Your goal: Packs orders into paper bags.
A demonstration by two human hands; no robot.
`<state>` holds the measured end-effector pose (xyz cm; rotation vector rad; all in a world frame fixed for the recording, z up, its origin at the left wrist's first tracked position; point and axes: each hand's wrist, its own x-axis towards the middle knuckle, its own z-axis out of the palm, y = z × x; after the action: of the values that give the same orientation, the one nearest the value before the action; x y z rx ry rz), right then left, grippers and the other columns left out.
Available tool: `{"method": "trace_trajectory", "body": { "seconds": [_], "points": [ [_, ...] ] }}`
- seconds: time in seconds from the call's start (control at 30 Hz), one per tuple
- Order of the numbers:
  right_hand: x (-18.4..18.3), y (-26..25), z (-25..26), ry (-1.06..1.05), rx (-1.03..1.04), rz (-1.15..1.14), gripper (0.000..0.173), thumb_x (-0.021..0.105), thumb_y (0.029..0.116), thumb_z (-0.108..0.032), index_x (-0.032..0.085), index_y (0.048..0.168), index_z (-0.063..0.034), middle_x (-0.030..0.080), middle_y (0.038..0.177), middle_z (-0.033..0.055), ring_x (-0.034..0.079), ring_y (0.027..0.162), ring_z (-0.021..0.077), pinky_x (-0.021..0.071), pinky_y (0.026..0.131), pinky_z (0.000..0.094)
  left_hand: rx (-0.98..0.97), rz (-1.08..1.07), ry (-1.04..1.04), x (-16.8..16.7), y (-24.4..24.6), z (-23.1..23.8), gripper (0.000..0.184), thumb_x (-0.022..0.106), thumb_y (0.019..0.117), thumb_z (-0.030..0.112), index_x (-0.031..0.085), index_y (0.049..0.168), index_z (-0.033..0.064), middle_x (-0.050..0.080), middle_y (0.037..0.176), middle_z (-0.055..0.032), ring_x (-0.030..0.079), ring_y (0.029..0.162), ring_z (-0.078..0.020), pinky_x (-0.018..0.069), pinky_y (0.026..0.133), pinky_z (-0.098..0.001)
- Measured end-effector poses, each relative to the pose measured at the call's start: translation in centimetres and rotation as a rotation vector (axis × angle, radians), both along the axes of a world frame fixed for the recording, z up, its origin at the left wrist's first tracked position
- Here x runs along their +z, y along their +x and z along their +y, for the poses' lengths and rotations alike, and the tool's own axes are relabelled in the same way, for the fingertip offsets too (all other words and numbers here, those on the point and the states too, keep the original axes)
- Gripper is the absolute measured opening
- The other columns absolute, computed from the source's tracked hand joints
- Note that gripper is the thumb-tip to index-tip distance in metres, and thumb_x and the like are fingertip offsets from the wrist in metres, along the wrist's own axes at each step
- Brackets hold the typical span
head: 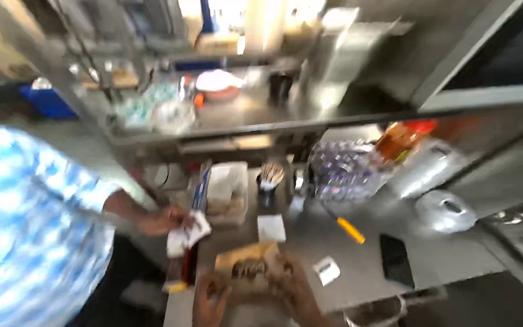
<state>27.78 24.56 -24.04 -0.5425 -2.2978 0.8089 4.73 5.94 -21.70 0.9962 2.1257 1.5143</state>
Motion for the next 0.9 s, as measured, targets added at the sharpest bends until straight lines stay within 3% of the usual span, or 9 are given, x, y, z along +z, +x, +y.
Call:
{"method": "trace_trajectory", "body": {
  "seconds": [0.1,0.2,0.3,0.4,0.5,0.6,0.7,0.83,0.9],
  "points": [
    [1.3,-1.3,0.5,-0.077,0.003,-0.003,0.02,0.081,0.0869,-0.032,0.08,0.107,-0.0324,0.059,0.142,0.0073,0.059,0.124,0.0243,0.0539,0.099,0.0507,0.077,-0.235,-0.053,1.2,0.1,1.8,0.079,0.084,0.0803,0.008,0.038,0.141,-0.0118,0.06,0.125,-0.0288,0.066,0.107,-0.0297,0.0577,0.092,-0.0439],
    [5.8,-2.3,4.0,-0.196,-0.087,0.006,0.018,0.079,0.0858,-0.028,0.08,0.101,-0.0195,0.065,0.131,0.0053,0.061,0.121,0.0222,0.0525,0.098,0.052,0.044,-0.404,-0.096,0.7,-0.4,1.7,0.048,0.082,0.0785,0.003,0.062,0.12,-0.0104,0.072,0.105,-0.0182,0.071,0.096,-0.0202,0.0599,0.089,-0.0398],
    [15.2,-5.4,11.0,-0.407,-0.265,0.399,0.032,0.065,0.0972,-0.02,0.068,0.124,-0.0025,0.065,0.128,0.0131,0.063,0.117,0.0221,0.0547,0.099,0.0418,-0.062,-0.397,-0.085,0.5,-0.1,1.7,0.033,0.081,0.0814,0.004,0.068,0.109,-0.0072,0.075,0.097,-0.0134,0.073,0.09,-0.0183,0.0618,0.085,-0.0393],
    [23.1,-9.7,16.0,-0.568,-0.165,0.443,0.056,0.06,0.1016,-0.035,0.049,0.151,-0.0118,0.057,0.146,0.0078,0.057,0.129,0.0198,0.05,0.105,0.0443,-0.076,-0.374,-0.12,0.6,0.7,1.1,0.036,0.077,0.0773,0.0,0.067,0.111,-0.008,0.074,0.098,-0.0141,0.072,0.091,-0.0187,0.061,0.085,-0.0393],
    [26.1,-14.1,18.1,-0.531,-0.088,0.51,0.03,0.066,0.1004,-0.025,0.069,0.119,-0.0009,0.073,0.111,0.009,0.068,0.098,0.016,0.057,0.087,0.0369,-0.066,-0.4,-0.092,-0.8,0.4,0.7,0.039,0.081,0.0759,0.003,0.068,0.112,-0.005,0.075,0.1,-0.0128,0.073,0.093,-0.0189,0.0619,0.086,-0.0382],
    [26.6,-12.9,18.3,-0.419,-0.088,0.529,0.012,0.066,0.0963,-0.007,0.074,0.1,0.0013,0.076,0.096,0.007,0.071,0.085,0.0134,0.0601,0.081,0.0342,-0.118,-0.407,-0.073,0.1,0.4,1.5,0.036,0.079,0.0804,0.011,0.069,0.113,-0.0021,0.074,0.101,-0.0094,0.072,0.094,-0.016,0.0613,0.086,-0.0354],
    [24.3,-10.0,11.4,-0.559,-0.129,0.438,0.011,0.065,0.098,-0.014,0.072,0.098,-0.0049,0.073,0.093,0.0001,0.067,0.081,0.0092,0.0589,0.078,0.0306,-0.14,-0.433,-0.087,0.9,0.2,0.8,0.032,0.076,0.084,0.011,0.07,0.113,-0.0016,0.075,0.103,-0.009,0.072,0.095,-0.0149,0.061,0.089,-0.035],
    [14.4,-5.9,-1.4,-0.803,-0.13,0.136,0.011,0.065,0.0981,-0.014,0.073,0.093,-0.0084,0.068,0.078,0.0,0.058,0.061,0.0074,0.0514,0.055,0.0256,-0.151,-0.483,-0.143,2.3,0.0,0.9,0.028,0.075,0.0878,0.006,0.069,0.114,-0.0009,0.074,0.104,-0.0107,0.072,0.095,-0.0163,0.0602,0.088,-0.0371],
    [9.3,-5.5,-5.5,-0.842,-0.199,-0.007,0.015,0.068,0.0991,-0.02,0.073,0.096,-0.0057,0.067,0.076,0.0034,0.057,0.058,0.0104,0.0507,0.053,0.0287,-0.158,-0.477,-0.145,2.4,0.1,0.7,0.028,0.073,0.0883,0.001,0.069,0.116,-0.001,0.074,0.105,-0.0113,0.071,0.096,-0.0176,0.0602,0.087,-0.0385]
  ]
}}
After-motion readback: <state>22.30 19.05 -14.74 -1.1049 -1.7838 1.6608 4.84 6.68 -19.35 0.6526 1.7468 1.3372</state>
